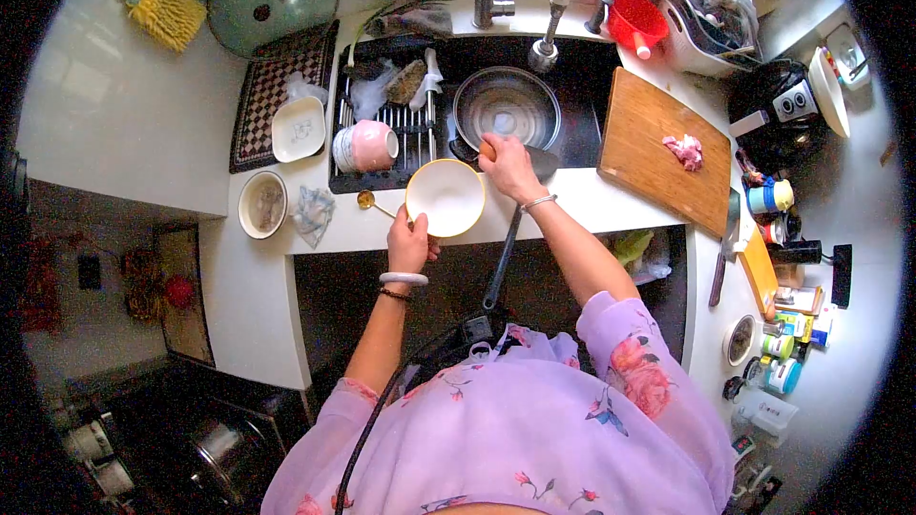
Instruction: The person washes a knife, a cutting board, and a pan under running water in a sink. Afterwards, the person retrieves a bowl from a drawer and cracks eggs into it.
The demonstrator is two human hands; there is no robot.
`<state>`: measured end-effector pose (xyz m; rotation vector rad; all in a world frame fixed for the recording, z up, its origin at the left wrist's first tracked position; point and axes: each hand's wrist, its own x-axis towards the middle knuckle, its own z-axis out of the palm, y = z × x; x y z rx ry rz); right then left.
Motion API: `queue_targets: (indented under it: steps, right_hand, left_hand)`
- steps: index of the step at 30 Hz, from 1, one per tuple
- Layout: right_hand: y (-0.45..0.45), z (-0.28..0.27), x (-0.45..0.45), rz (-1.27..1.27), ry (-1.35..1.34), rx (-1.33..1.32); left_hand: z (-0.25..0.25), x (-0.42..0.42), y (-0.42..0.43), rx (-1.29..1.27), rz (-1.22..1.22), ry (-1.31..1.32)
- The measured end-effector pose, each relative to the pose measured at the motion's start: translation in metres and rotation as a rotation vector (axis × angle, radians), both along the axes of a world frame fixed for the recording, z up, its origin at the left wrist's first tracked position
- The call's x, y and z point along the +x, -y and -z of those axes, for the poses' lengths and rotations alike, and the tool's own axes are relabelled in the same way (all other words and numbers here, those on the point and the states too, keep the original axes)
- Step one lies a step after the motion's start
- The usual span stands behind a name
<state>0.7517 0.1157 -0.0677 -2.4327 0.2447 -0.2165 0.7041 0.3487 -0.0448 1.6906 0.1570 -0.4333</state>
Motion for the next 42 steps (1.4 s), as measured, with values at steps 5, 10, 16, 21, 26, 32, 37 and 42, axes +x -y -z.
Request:
queue_targets:
  steps: [5,10,16,21,26,32,37,42]
  right_hand:
    - [0.002,-0.002,0.002,-0.098,-0.109,-0.043]
    - [0.010,0.010,0.009,-0.198,-0.056,0.008]
    - [0.026,-0.044,0.008,0.100,-0.413,1.237]
    - [0.009,-0.098,-0.003,-0.121,-0.489,1.239]
    - [-0.019,-0.104,-0.005,-0.266,-0.522,1.148]
    - [-0.030,-0.108,-0.010,-0.209,-0.511,1.089]
    - [-0.037,-0.112,-0.018,-0.232,-0.479,0.911]
    - [-0.047,-0.118,-0.032,-0.437,-0.042,0.317]
  left_hand:
    - [0.000,0.001,-0.003,-0.002,0.023,-0.006]
    - [0.006,-0.003,-0.001,-0.099,0.008,-0.014]
    - [0.003,0.005,-0.010,0.135,-0.091,0.188]
    - [-0.036,0.037,-0.007,0.173,0.039,0.662]
    - [-0.066,0.067,0.012,-0.100,0.438,0.486]
    - [-0.056,0.072,0.008,-0.326,0.487,0.239]
    - [-0.052,0.071,0.009,-0.344,0.454,0.200]
    - [-0.037,0.075,0.016,-0.106,0.296,0.255]
